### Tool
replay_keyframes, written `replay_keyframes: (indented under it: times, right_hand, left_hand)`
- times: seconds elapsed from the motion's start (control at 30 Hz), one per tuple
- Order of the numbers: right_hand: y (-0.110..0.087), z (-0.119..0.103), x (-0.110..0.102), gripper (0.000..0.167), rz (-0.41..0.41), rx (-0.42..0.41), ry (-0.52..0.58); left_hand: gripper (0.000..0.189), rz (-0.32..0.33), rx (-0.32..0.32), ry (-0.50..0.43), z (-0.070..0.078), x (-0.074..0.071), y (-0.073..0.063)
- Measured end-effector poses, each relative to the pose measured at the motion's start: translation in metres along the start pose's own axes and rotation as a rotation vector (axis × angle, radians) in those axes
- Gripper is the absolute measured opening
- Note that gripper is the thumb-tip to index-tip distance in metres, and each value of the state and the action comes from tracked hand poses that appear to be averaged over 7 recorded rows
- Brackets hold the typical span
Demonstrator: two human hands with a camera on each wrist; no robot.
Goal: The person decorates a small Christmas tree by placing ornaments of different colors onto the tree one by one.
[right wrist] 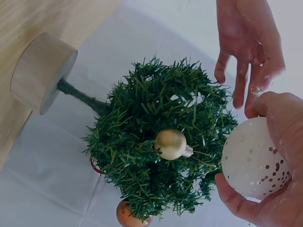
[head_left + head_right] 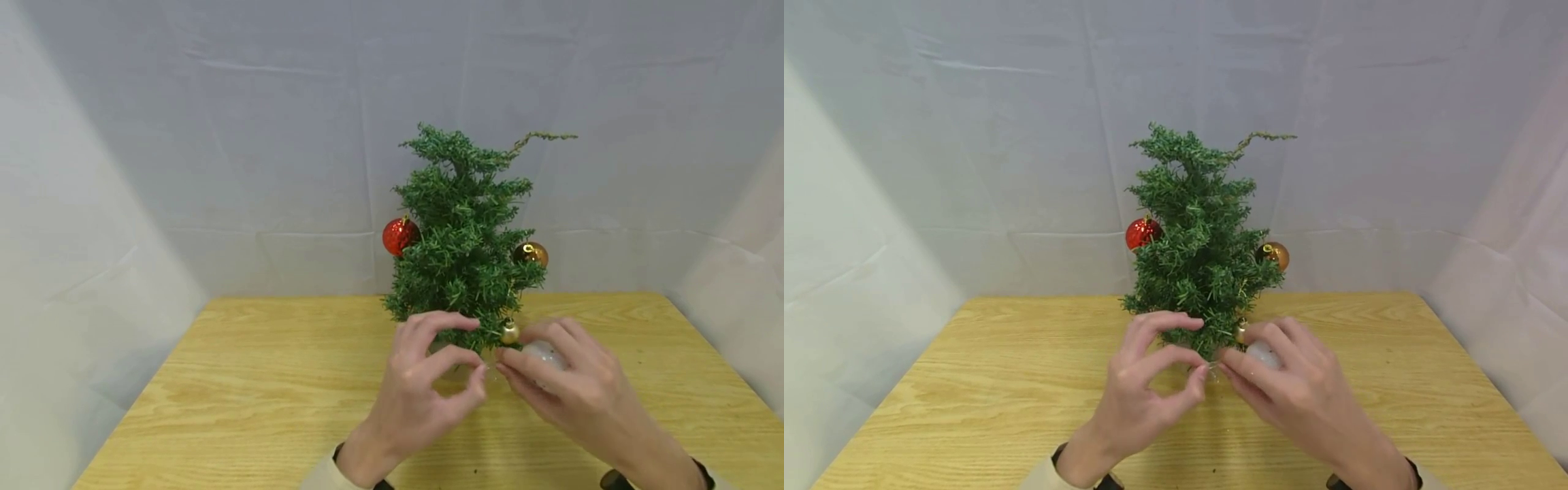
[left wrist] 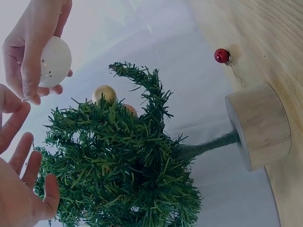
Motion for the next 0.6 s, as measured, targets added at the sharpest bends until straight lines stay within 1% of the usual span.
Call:
replay_keyframes:
  times: [0.13, 0.33, 0.43, 0.5, 0.6]
  right_hand:
    - [0.002, -0.002, 0.001, 0.039, 0.033, -0.018, 0.002]
    - [0.003, -0.007, 0.003, 0.036, 0.055, 0.029, 0.054]
    - [0.002, -0.007, 0.003, 0.035, 0.035, 0.047, 0.068]
    - [0.001, -0.006, 0.003, 0.035, 0.013, 0.05, 0.058]
    - [0.001, -0.005, 0.003, 0.037, -0.022, 0.033, 0.023]
  left_hand:
    - [0.013, 0.007, 0.053, 0.036, 0.0, 0.001, 0.001]
    - [0.014, -0.026, 0.046, 0.071, 0.002, 0.0, 0.004]
    - [0.016, -0.057, 0.029, 0.083, 0.003, -0.004, 0.007]
    - [0.016, -0.077, 0.022, 0.097, 0.002, -0.008, 0.009]
    - [0.014, -0.099, 0.036, 0.141, 0.002, -0.013, 0.011]
Point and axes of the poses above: each hand's wrist, its own y-axis towards the middle knuckle, its own x-axis out of the palm, z = x × y, the point moved 1 cm from there along y, towards the middle knuckle, and after that the axes turned 9 degrees about z, right-handed, at the moved point
